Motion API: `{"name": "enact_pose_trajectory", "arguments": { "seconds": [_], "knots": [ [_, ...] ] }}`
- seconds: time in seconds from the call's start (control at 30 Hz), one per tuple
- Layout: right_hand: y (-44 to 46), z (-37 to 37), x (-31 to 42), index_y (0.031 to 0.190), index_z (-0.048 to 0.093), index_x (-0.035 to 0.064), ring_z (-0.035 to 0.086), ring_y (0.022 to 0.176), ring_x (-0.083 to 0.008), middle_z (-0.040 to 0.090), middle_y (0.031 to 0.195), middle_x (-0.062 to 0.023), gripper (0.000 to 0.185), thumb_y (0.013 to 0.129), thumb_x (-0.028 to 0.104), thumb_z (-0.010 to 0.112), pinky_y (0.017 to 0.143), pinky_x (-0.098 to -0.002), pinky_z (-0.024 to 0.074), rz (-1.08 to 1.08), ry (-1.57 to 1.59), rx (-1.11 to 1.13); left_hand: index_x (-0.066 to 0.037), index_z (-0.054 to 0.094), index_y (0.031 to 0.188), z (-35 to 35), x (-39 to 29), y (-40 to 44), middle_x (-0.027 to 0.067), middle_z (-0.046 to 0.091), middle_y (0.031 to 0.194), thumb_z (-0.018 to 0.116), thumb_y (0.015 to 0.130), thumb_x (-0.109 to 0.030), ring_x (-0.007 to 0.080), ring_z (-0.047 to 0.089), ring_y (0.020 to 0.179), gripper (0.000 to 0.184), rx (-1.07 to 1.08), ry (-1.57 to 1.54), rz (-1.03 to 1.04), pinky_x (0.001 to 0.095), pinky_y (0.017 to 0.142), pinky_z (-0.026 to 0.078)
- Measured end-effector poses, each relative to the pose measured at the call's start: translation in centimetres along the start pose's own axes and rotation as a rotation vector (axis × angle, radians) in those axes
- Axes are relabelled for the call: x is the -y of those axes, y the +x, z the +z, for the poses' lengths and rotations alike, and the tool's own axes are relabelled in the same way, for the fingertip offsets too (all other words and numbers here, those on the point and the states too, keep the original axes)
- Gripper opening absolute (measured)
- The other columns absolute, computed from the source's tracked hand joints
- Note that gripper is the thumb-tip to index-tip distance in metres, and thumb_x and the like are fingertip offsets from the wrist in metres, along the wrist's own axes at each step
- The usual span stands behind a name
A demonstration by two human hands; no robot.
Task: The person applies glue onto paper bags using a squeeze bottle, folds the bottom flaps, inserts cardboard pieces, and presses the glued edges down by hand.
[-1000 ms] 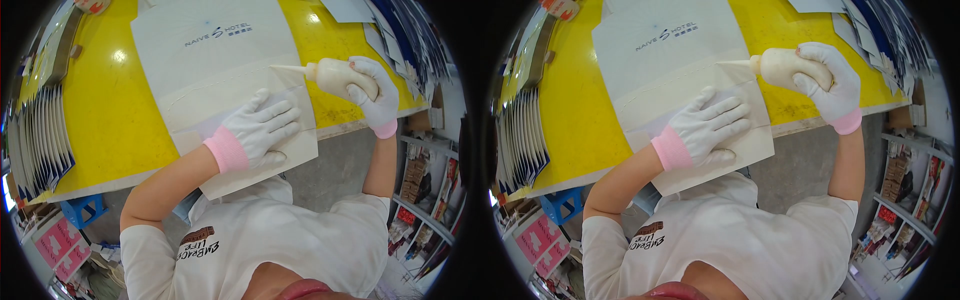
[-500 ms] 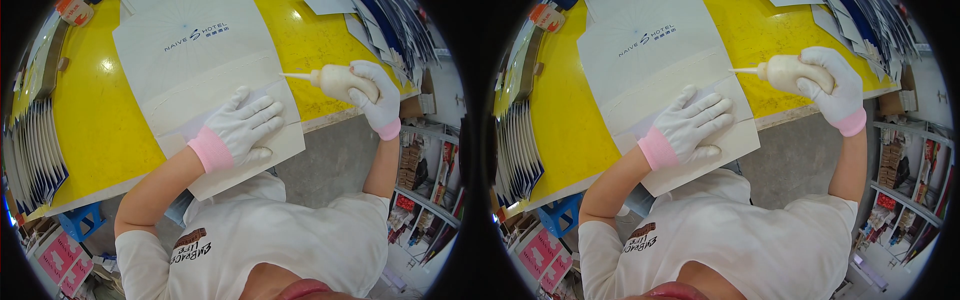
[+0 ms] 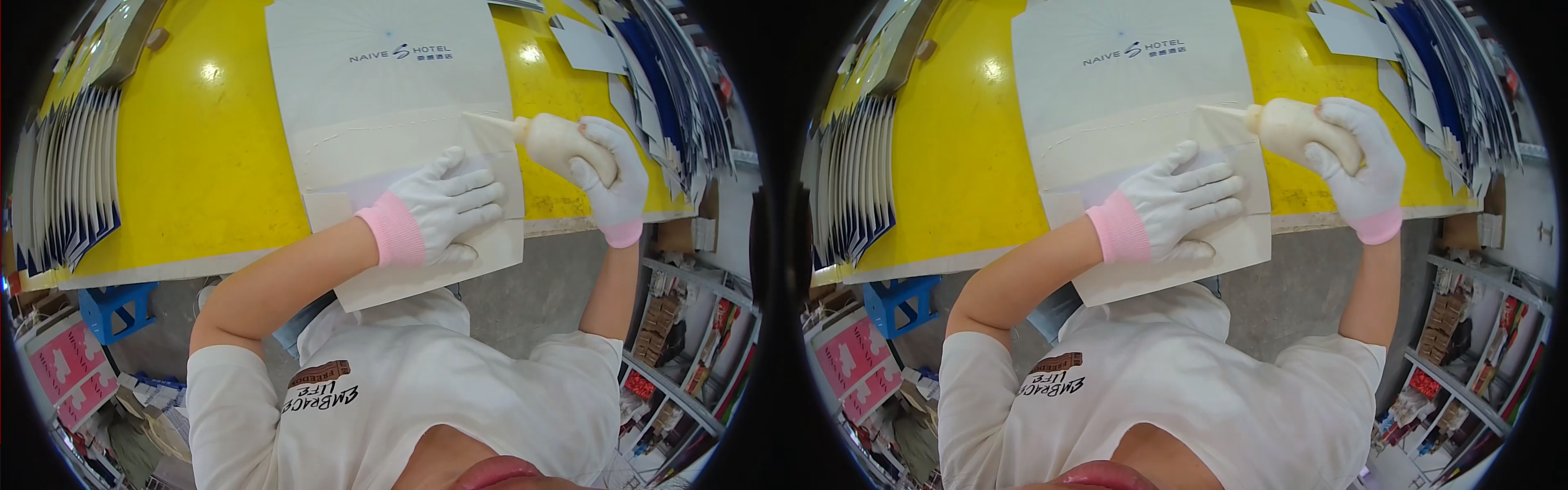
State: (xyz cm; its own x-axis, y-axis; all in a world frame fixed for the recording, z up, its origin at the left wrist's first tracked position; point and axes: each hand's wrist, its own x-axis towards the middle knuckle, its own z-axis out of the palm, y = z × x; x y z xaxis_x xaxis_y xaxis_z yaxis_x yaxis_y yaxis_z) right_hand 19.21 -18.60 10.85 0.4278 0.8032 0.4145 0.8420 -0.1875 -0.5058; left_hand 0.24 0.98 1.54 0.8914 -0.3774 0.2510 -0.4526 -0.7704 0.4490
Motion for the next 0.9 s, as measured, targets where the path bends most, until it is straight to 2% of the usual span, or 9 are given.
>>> {"name": "enact_pose_trajectory", "arguments": {
  "seconds": [0.17, 0.27, 0.43, 0.5, 0.6, 0.7, 0.77, 0.87, 0.9],
  "knots": [
    [2.6, 4.5, 2.5, 0.108, 0.063, -0.0009, 0.063, 0.099, -0.0246, 0.064, 0.11, -0.0141, 0.037, 0.076, 0.01, 0.078, 0.087, -0.0326, 0.0505, -0.121, 0.06, 0.076, -0.014, 0.051, 0.136, 0.2, 0.1, -0.1, 0.0063, 0.041, 0.15, 0.06, 0.086, -0.045, 0.0209, 0.034, 0.14, 0.059, -0.014, 0.014, 0.014, 0.0524, 0.115, 0.022],
    [3.1, 5.2, 3.8, 0.111, 0.063, 0.0006, 0.062, 0.103, -0.023, 0.064, 0.112, -0.0129, 0.038, 0.077, 0.011, 0.077, 0.089, -0.0326, 0.0498, -0.151, 0.125, 0.107, -0.015, 0.051, 0.136, 0.8, 0.3, -0.2, 0.006, 0.04, 0.15, 0.056, 0.088, -0.044, 0.0206, 0.034, 0.14, 0.056, -0.009, -0.009, -0.008, 0.051, 0.116, 0.022],
    [-1.1, -0.1, 2.2, 0.121, 0.056, -0.0026, 0.058, 0.113, -0.0256, 0.06, 0.122, -0.0176, 0.043, 0.083, 0.011, 0.07, 0.099, -0.0358, 0.0455, 0.136, 0.285, -0.134, -0.015, 0.05, 0.137, 1.3, 1.0, -0.3, 0.0055, 0.04, 0.15, 0.051, 0.093, -0.04, 0.0202, 0.032, 0.141, 0.051, -0.025, 0.077, 0.05, 0.0489, 0.117, 0.021],
    [-4.0, -3.4, 1.4, 0.123, 0.053, -0.0046, 0.056, 0.116, -0.0304, 0.057, 0.125, -0.0229, 0.05, 0.083, 0.02, 0.071, 0.101, -0.0391, 0.0437, 0.258, 0.265, -0.183, -0.015, 0.051, 0.136, 1.3, 1.7, -0.2, 0.0051, 0.04, 0.15, 0.049, 0.094, -0.038, 0.0199, 0.033, 0.141, 0.048, -0.03, 0.074, 0.077, 0.0487, 0.117, 0.021],
    [-8.6, -6.6, 0.4, 0.125, 0.052, -0.0026, 0.053, 0.12, -0.0337, 0.053, 0.129, -0.0259, 0.055, 0.087, 0.034, 0.068, 0.103, -0.0427, 0.0414, 0.337, 0.412, -0.102, -0.016, 0.053, 0.134, 0.9, 3.1, 0.1, 0.004, 0.043, 0.148, 0.048, 0.095, -0.035, 0.02, 0.035, 0.139, 0.043, -0.022, 0.06, 0.16, 0.0487, 0.116, 0.023],
    [-11.0, -6.6, 0.3, 0.124, 0.051, -0.0005, 0.052, 0.119, -0.0355, 0.052, 0.128, -0.0277, 0.056, 0.086, 0.036, 0.069, 0.103, -0.0459, 0.0413, 0.304, 0.586, 0.026, -0.017, 0.056, 0.13, -0.6, 3.9, 1.0, 0.0026, 0.048, 0.144, 0.047, 0.096, -0.031, 0.0215, 0.041, 0.135, 0.039, 0.013, 0.021, 0.218, 0.048, 0.113, 0.027],
    [-9.9, -4.4, 2.7, 0.121, 0.053, 0.0002, 0.055, 0.115, -0.0341, 0.055, 0.123, -0.028, 0.06, 0.08, 0.038, 0.075, 0.099, -0.0451, 0.0432, 0.273, 0.565, 0.143, -0.018, 0.058, 0.128, -1.0, 4.4, 1.4, 0.0021, 0.051, 0.141, 0.048, 0.095, -0.029, 0.023, 0.044, 0.132, 0.036, 0.031, -0.013, 0.234, 0.0467, 0.111, 0.031],
    [-8.2, 0.0, 5.5, 0.117, 0.056, -0.0006, 0.057, 0.11, -0.0336, 0.056, 0.12, -0.0287, 0.064, 0.074, 0.041, 0.08, 0.095, -0.0437, 0.0451, 0.185, 0.522, 0.295, -0.02, 0.063, 0.123, 0.9, 5.4, 1.5, -0.0032, 0.056, 0.136, 0.044, 0.097, -0.031, 0.0162, 0.046, 0.13, 0.034, -0.112, 0.017, 0.287, 0.0398, 0.109, 0.033],
    [-7.6, 1.3, 6.4, 0.114, 0.058, -0.0003, 0.058, 0.109, -0.0342, 0.057, 0.12, -0.0298, 0.063, 0.074, 0.043, 0.08, 0.095, -0.0441, 0.0447, 0.15, 0.488, 0.343, -0.018, 0.063, 0.121, 0.6, 5.5, 1.6, 0.0002, 0.056, 0.135, 0.047, 0.095, -0.03, 0.0186, 0.047, 0.128, 0.033, -0.087, -0.012, 0.301, 0.0402, 0.107, 0.034]
  ]
}}
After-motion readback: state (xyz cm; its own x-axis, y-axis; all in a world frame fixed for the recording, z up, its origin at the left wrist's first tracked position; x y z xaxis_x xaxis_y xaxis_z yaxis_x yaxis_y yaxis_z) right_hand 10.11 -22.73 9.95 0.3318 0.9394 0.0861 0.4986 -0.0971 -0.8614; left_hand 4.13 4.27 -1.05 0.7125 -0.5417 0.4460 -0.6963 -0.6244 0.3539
